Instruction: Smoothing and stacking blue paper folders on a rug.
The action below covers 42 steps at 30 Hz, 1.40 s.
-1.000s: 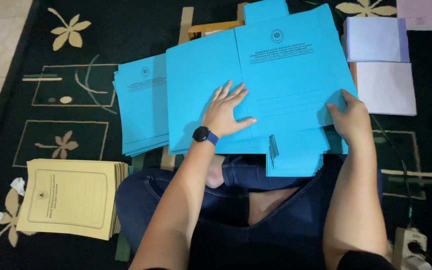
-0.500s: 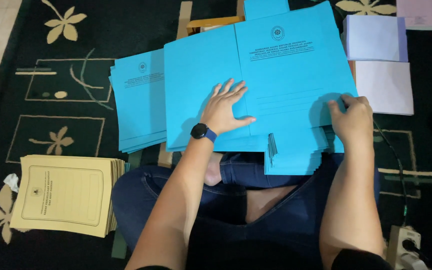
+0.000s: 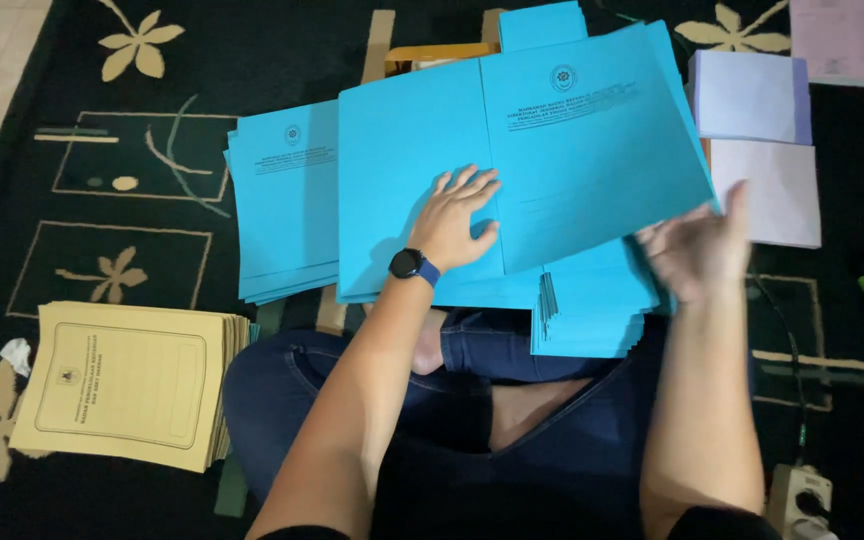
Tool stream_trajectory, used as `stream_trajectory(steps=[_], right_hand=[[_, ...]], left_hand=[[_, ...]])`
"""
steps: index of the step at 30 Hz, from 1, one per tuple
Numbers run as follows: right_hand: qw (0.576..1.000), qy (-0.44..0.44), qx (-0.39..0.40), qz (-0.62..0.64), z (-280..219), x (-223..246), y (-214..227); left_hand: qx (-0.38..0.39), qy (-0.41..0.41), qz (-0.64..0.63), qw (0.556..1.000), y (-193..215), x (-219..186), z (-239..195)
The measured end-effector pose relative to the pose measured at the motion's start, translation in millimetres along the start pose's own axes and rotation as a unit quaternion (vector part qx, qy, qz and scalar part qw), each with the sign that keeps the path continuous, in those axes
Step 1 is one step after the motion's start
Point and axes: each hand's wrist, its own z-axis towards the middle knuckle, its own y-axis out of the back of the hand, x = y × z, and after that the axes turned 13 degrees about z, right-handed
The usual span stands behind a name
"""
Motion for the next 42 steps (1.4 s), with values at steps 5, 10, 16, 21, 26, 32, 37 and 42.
stream_trajectory(steps=[5,10,16,21,26,32,37,42], right_hand=[[0.962,0.009,0.109,-0.251,0,-68,-23],[0.812,0.03,0.236,-0.533,1,-116,-34],[0.637,0.003,0.302,-0.709,-22,-116,-67],[0.573,-0.024,0.289,-0.766,-15,-123,-59],[0.548,-0.014,0.288,-0.785,-10,-125,-58],[0.492,0.006,0.285,-0.823,4,-135,-39],[0.454,-0.015,0.274,-0.848,15,-136,-31],[0.334,0.063,0.301,-0.891,90,-150,-18]], left_hand=[[-0.018,0.023,0.005,1.0,-17,10,1],[-0.031,0.037,-0.007,0.999,-13,9,2],[-0.046,0.196,-0.234,0.951,-74,95,-8],[-0.389,0.189,-0.674,0.599,140,15,-64],[-0.385,0.197,-0.308,0.847,137,13,-47],[-0.102,0.102,0.041,0.989,-25,28,37],[0.073,0.166,0.095,0.979,-10,0,32],[0.087,0.166,0.093,0.978,-11,3,31]])
